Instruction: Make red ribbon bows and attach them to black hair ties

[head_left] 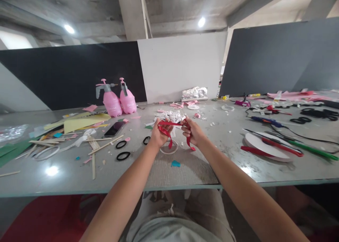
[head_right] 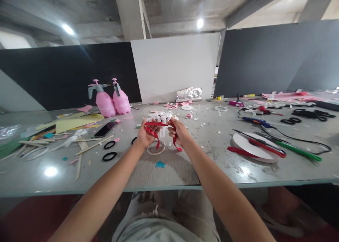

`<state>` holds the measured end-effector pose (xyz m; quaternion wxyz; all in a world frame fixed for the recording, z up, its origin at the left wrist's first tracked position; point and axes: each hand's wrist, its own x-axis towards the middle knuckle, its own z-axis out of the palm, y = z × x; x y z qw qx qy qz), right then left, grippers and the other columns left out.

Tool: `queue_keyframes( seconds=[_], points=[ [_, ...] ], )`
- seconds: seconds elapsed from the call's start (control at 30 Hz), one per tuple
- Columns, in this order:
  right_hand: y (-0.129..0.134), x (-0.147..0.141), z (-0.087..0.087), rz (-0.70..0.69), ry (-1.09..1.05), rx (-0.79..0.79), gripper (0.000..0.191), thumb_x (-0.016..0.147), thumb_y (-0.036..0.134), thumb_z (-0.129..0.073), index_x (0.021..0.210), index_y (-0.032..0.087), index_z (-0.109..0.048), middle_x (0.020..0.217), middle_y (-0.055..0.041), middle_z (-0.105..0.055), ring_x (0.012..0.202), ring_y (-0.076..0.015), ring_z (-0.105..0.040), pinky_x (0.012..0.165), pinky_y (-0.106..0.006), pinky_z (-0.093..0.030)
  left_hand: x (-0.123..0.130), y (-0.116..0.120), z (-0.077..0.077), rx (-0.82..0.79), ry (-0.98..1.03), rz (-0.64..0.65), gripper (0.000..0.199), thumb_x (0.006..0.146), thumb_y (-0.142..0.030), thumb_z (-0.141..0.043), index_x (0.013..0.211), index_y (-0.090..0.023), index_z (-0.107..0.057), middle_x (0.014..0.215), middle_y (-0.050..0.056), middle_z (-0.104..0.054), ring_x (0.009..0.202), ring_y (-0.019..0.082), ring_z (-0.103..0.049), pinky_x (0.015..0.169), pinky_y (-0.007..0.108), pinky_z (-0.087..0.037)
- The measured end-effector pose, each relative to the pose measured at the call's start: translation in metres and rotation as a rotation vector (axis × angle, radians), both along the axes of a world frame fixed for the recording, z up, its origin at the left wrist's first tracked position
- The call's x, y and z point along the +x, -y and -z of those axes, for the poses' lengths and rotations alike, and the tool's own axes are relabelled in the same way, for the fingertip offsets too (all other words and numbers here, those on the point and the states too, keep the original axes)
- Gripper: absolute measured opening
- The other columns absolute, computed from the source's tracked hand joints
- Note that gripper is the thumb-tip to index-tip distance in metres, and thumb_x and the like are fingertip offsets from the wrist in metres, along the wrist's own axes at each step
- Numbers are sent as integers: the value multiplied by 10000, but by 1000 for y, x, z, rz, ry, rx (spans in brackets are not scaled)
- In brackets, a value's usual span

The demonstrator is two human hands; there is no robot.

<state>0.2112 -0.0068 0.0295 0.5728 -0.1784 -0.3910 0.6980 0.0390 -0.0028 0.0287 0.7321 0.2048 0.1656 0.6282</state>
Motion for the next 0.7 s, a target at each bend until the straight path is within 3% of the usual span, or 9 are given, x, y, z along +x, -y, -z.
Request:
queue_keyframes(
  seconds=[0.1,0.27,0.4,0.53,0.7],
  points=[
    [3,-1,0,-25,70,35,303,728,425,-756,798,174,-602,774,22,-607,420,-12,-286,312,-134,-236,0,1,-1,39,-7,-28,317,874,-429,-582,739,-146,-627,718,40,-682,837,180,-689,863,359,-541],
    [7,-3,-2,-47,101,35,297,707,399,-764,838,181,-612,848,6,-634,437,-18,-303,340,-153,-257,1,2,-5,82,-82,-105,434,880,-464,-560,571,-174,-468,560,-22,-514,618,99,-597,795,302,-560],
    [6,-3,-4,7,21,-1,272,708,388,-743,796,193,-575,759,33,-615,427,-34,-273,351,-172,-275,1,2,-5,113,-155,-150,469,862,-471,-581,554,-185,-373,532,-53,-373,515,65,-468,729,258,-560],
    [1,-1,-3,0,-31,-12,260,713,384,-742,782,197,-574,690,46,-584,424,-41,-273,351,-176,-275,1,3,-3,108,-182,-149,353,893,-390,-548,620,-189,-450,521,-65,-301,489,66,-413,688,233,-543],
    [-1,-1,1,-13,-4,-9,275,711,394,-749,809,196,-585,681,50,-569,432,-40,-320,356,-169,-285,-1,2,-3,121,-101,-65,185,870,-314,-585,733,-195,-548,540,-71,-347,499,59,-432,687,229,-528]
  ],
)
